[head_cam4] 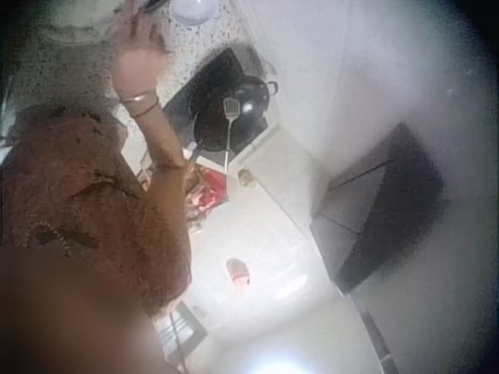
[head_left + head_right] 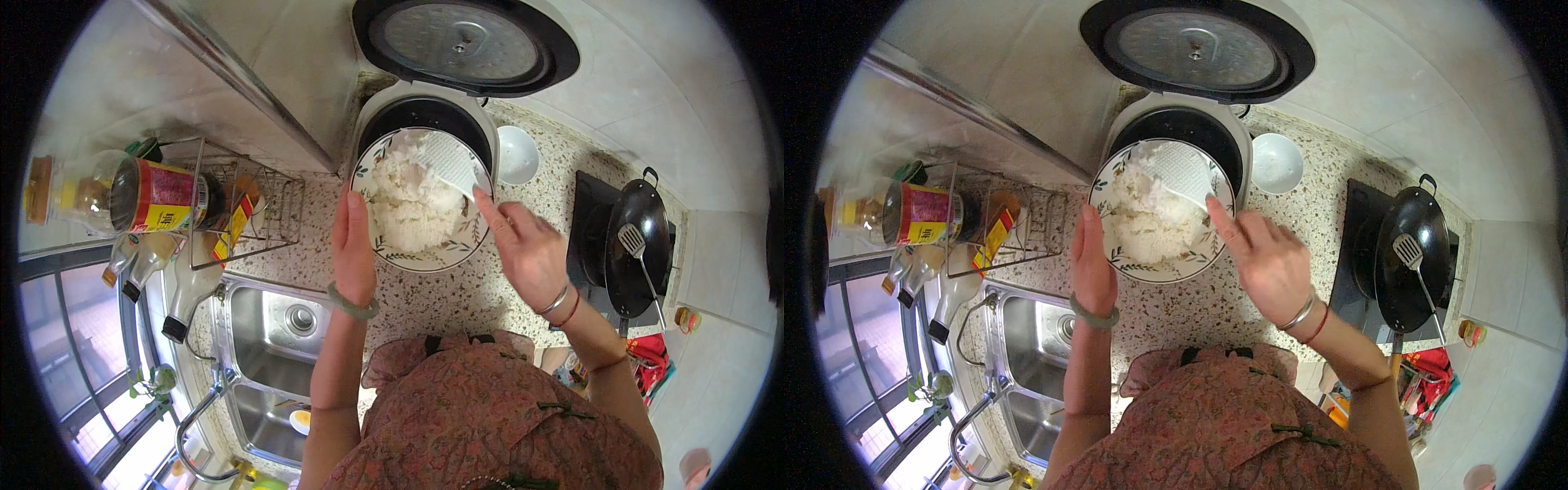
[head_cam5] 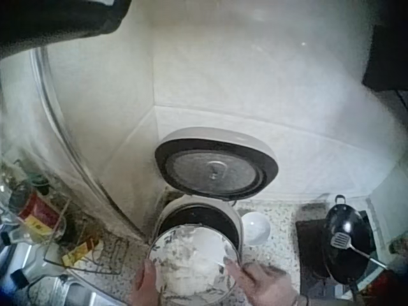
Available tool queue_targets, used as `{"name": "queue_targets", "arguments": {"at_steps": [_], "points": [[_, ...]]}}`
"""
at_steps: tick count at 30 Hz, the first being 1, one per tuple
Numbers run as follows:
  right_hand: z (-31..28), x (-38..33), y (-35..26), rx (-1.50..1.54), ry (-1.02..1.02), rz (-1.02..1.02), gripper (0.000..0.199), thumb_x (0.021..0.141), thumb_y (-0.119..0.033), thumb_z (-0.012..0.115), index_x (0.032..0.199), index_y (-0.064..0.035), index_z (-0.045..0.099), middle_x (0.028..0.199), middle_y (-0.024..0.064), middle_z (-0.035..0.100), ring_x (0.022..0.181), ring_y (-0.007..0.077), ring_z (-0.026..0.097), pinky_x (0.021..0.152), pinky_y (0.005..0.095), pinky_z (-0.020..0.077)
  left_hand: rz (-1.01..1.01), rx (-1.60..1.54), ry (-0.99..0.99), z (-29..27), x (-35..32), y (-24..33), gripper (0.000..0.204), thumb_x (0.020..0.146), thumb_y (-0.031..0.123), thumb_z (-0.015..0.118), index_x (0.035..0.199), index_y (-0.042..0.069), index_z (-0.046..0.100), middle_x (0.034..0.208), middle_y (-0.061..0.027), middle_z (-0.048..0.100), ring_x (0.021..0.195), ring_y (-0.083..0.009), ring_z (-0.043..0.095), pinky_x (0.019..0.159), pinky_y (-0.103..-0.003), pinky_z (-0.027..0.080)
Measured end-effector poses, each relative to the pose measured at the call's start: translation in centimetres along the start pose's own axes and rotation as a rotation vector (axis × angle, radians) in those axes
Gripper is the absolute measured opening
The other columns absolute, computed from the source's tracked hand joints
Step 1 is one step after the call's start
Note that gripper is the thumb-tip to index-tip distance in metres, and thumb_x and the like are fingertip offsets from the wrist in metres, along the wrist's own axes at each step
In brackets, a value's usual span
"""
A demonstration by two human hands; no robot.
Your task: The person cleans a dining table with a cloth, then moves to the kitchen to open a rice cooker. They scoop cooked rice into a bowl using a rice paddle and place the bowl on the dining table.
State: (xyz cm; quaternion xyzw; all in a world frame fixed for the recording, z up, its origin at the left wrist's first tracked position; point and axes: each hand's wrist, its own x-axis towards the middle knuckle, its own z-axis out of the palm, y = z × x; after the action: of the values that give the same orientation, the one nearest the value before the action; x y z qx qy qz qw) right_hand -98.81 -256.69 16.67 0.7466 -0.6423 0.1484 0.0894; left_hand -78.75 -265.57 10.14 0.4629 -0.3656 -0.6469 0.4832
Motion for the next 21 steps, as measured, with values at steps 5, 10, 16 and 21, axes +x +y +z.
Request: {"name": "queue_targets", "arguments": {"at_steps": [5, 10, 16, 21], "points": [[0.5, -0.5, -0.6, -0.002, -0.097, -0.007, 0.059, 0.071, -0.004, 0.06, 0.13, -0.0111, 0.056, 0.077, 0.002, 0.05, 0.061, 0.0142, 0.056, 0.053, 0.0277, 0.0506, 0.028, 0.019, -0.043, 0.3, 0.4, -1.2, 0.047, 0.103, 0.032, 0.039, 0.135, -0.002, 0.045, 0.127, -0.0098, 0.054, 0.115, -0.0162, 0.049, 0.1, -0.028, 0.037], [-2.7, 0.2, 0.8, 0.417, -0.053, 0.196, 0.04, 0.085, -0.004, 0.062, 0.125, -0.0064, 0.058, 0.075, 0.0101, 0.058, 0.055, 0.0229, 0.058, 0.051, 0.032, 0.0485, -0.013, -0.064, -0.008, 0.5, 0.1, -1.5, 0.049, 0.102, 0.037, 0.038, 0.132, -0.001, 0.044, 0.127, -0.0093, 0.053, 0.111, -0.0158, 0.053, 0.092, -0.028, 0.045], [-1.7, -1.2, 0.0, 0.616, -0.022, 0.207, 0.045, 0.088, -0.006, 0.06, 0.132, -0.0079, 0.053, 0.08, 0.014, 0.064, 0.056, 0.0239, 0.06, 0.05, 0.0315, 0.0488, 0.013, -0.078, -0.004, 0.7, -0.1, -2.0, 0.054, 0.103, 0.037, 0.033, 0.143, 0.001, 0.033, 0.137, -0.0128, 0.044, 0.124, -0.0203, 0.043, 0.104, -0.03, 0.034], [0.3, -2.4, -2.2, 0.546, -0.053, 0.132, 0.048, 0.085, -0.006, 0.062, 0.133, -0.0074, 0.052, 0.075, 0.0099, 0.063, 0.052, 0.0223, 0.058, 0.046, 0.0322, 0.0466, 0.013, -0.159, 0.021, 1.1, -0.5, -1.7, 0.055, 0.103, 0.038, 0.033, 0.144, 0.001, 0.031, 0.14, -0.0128, 0.042, 0.126, -0.0207, 0.042, 0.105, -0.031, 0.033]]}}
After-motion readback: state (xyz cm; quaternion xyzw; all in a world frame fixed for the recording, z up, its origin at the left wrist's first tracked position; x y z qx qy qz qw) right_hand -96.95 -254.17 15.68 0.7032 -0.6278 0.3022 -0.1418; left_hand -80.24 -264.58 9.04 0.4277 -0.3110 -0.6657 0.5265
